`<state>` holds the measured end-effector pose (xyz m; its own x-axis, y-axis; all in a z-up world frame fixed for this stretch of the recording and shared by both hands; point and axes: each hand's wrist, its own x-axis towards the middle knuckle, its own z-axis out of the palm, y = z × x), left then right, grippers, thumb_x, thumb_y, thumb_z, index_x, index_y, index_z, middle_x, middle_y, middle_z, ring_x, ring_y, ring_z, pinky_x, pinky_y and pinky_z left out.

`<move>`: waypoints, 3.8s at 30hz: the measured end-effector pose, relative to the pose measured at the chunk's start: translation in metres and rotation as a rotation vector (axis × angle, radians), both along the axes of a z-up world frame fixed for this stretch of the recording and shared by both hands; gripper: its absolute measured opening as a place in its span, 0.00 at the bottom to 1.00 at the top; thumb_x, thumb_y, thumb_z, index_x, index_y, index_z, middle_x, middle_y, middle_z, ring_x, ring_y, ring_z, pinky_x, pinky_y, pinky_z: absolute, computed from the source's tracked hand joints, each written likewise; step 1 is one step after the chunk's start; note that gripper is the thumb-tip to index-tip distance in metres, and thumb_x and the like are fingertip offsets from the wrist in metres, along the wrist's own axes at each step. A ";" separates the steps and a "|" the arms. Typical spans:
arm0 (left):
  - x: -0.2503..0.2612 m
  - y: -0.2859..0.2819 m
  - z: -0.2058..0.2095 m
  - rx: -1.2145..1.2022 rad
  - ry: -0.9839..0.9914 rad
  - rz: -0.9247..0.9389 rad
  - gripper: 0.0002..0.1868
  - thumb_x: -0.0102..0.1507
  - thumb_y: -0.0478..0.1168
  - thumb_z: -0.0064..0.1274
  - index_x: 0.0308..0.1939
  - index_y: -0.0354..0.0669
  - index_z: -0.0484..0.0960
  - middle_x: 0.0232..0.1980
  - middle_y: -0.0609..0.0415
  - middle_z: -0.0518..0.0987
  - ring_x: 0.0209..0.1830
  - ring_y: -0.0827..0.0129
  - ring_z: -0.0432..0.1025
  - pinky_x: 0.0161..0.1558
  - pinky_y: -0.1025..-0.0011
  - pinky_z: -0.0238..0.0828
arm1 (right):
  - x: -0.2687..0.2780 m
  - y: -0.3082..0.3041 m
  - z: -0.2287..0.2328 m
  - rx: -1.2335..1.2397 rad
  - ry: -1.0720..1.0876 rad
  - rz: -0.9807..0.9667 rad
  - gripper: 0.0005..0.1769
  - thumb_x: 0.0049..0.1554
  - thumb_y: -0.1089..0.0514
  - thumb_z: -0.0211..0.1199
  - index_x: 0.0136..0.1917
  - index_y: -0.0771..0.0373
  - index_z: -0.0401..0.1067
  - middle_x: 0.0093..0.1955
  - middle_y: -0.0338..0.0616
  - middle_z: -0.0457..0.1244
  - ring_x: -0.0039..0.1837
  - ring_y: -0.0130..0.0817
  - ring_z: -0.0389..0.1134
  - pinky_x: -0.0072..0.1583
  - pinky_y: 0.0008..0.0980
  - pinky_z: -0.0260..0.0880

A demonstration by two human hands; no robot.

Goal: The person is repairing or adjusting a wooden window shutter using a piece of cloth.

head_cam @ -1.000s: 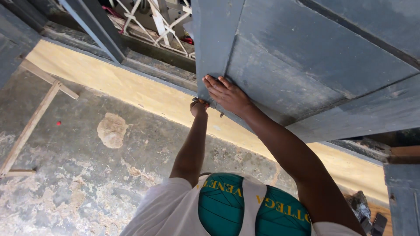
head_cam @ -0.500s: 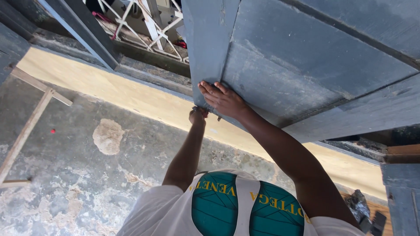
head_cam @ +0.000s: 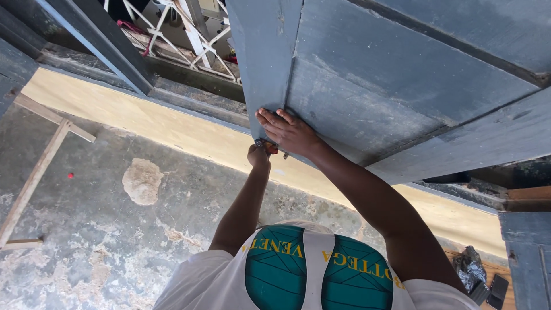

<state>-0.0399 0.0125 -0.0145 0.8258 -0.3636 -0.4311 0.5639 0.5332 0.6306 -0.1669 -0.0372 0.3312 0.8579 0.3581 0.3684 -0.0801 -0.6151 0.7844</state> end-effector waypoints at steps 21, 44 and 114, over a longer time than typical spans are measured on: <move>-0.038 0.004 0.090 -0.019 -0.116 -0.067 0.13 0.56 0.17 0.43 0.40 0.32 0.75 0.34 0.45 0.77 0.28 0.60 0.74 0.28 0.65 0.76 | -0.001 0.001 -0.001 0.098 0.017 0.008 0.20 0.67 0.47 0.48 0.63 0.49 0.76 0.82 0.32 0.54 0.85 0.30 0.43 0.82 0.49 0.24; -0.015 0.009 0.083 -0.159 0.145 -0.132 0.14 0.59 0.21 0.39 0.46 0.30 0.75 0.46 0.43 0.78 0.44 0.54 0.78 0.47 0.52 0.85 | -0.012 -0.007 0.018 0.178 0.068 0.079 0.17 0.64 0.49 0.55 0.63 0.47 0.78 0.82 0.30 0.55 0.84 0.28 0.47 0.82 0.41 0.36; -0.082 0.021 0.122 0.783 -1.230 0.055 0.08 0.59 0.25 0.55 0.40 0.37 0.83 0.43 0.47 0.78 0.42 0.54 0.77 0.42 0.60 0.77 | -0.234 0.045 0.022 0.575 -0.625 0.124 0.05 0.58 0.63 0.73 0.41 0.55 0.82 0.66 0.40 0.68 0.69 0.36 0.65 0.76 0.38 0.44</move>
